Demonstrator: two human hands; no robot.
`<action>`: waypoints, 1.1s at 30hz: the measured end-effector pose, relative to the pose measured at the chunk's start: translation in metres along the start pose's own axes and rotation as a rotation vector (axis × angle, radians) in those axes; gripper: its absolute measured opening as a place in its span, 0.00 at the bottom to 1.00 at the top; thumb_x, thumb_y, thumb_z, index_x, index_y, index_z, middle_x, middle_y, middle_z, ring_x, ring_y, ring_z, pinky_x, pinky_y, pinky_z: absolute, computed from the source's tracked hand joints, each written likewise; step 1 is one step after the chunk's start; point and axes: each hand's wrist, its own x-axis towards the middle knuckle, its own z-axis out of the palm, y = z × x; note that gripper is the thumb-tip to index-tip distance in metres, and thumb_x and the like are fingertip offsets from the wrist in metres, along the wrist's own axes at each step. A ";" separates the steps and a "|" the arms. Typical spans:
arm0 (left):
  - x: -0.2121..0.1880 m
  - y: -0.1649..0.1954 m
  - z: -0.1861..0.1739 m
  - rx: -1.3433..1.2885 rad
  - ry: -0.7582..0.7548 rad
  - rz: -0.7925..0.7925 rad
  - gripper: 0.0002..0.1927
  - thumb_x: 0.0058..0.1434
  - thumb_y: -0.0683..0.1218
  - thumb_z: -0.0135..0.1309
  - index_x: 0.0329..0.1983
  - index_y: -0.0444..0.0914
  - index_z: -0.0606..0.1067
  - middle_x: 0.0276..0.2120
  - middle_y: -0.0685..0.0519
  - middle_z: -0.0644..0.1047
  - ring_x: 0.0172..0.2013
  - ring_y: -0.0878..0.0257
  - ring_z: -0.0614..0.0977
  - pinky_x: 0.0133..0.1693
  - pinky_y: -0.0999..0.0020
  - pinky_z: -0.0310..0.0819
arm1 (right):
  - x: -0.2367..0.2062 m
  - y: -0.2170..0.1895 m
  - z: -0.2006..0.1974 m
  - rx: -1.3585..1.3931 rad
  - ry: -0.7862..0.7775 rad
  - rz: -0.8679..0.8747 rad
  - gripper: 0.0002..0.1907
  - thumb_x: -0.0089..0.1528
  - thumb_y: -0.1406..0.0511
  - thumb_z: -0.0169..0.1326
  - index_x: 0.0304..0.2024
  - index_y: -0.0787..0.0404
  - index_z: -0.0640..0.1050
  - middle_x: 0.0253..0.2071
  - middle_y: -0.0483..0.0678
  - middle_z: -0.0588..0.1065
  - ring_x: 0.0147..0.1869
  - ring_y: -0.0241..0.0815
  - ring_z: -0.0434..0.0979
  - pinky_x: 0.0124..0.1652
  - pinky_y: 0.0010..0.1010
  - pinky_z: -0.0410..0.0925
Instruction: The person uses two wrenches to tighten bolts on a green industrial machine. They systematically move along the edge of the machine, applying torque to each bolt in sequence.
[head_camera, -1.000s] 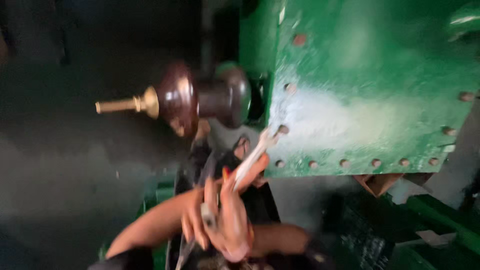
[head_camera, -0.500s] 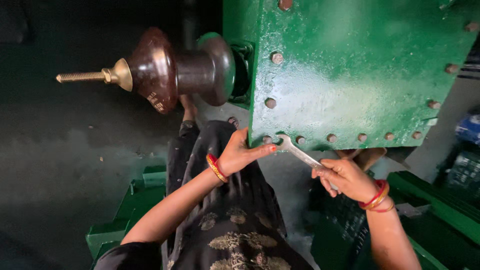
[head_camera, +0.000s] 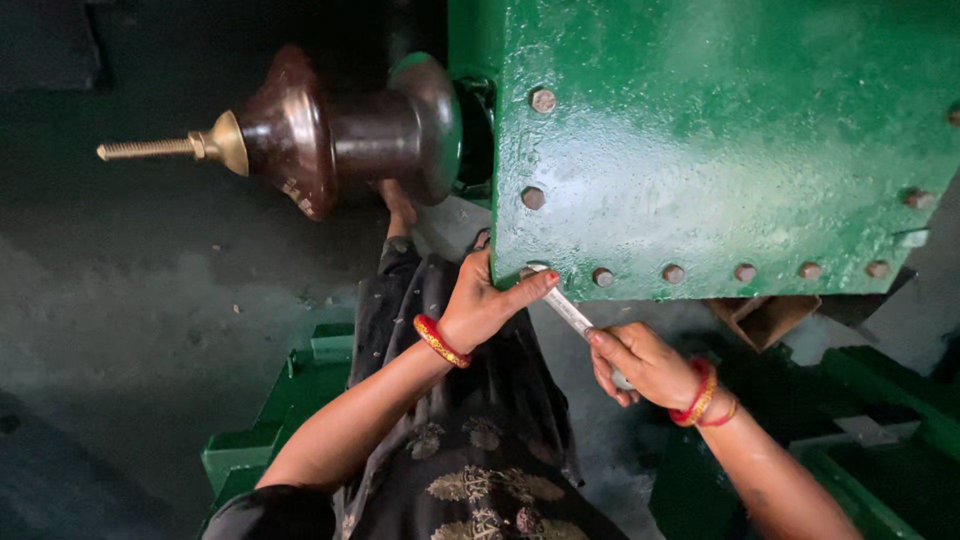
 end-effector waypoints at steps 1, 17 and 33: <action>0.000 0.001 0.000 0.006 0.009 0.001 0.10 0.64 0.43 0.64 0.46 0.35 0.80 0.40 0.59 0.82 0.41 0.73 0.80 0.46 0.74 0.76 | 0.002 0.003 -0.003 0.043 -0.026 0.015 0.27 0.71 0.53 0.39 0.22 0.62 0.69 0.15 0.47 0.71 0.15 0.35 0.69 0.16 0.28 0.63; 0.001 0.002 0.004 0.113 0.114 -0.016 0.12 0.62 0.48 0.66 0.39 0.34 0.80 0.29 0.62 0.78 0.32 0.76 0.75 0.35 0.77 0.72 | 0.031 0.042 -0.012 0.253 -0.268 -0.063 0.29 0.73 0.53 0.40 0.19 0.59 0.61 0.15 0.42 0.59 0.16 0.39 0.67 0.18 0.31 0.63; 0.004 0.016 0.005 0.330 0.184 -0.093 0.18 0.59 0.56 0.66 0.39 0.36 0.83 0.29 0.57 0.84 0.31 0.74 0.81 0.37 0.75 0.76 | 0.056 0.044 0.131 0.804 0.042 -0.335 0.29 0.71 0.47 0.41 0.22 0.57 0.60 0.16 0.43 0.57 0.17 0.40 0.62 0.20 0.34 0.62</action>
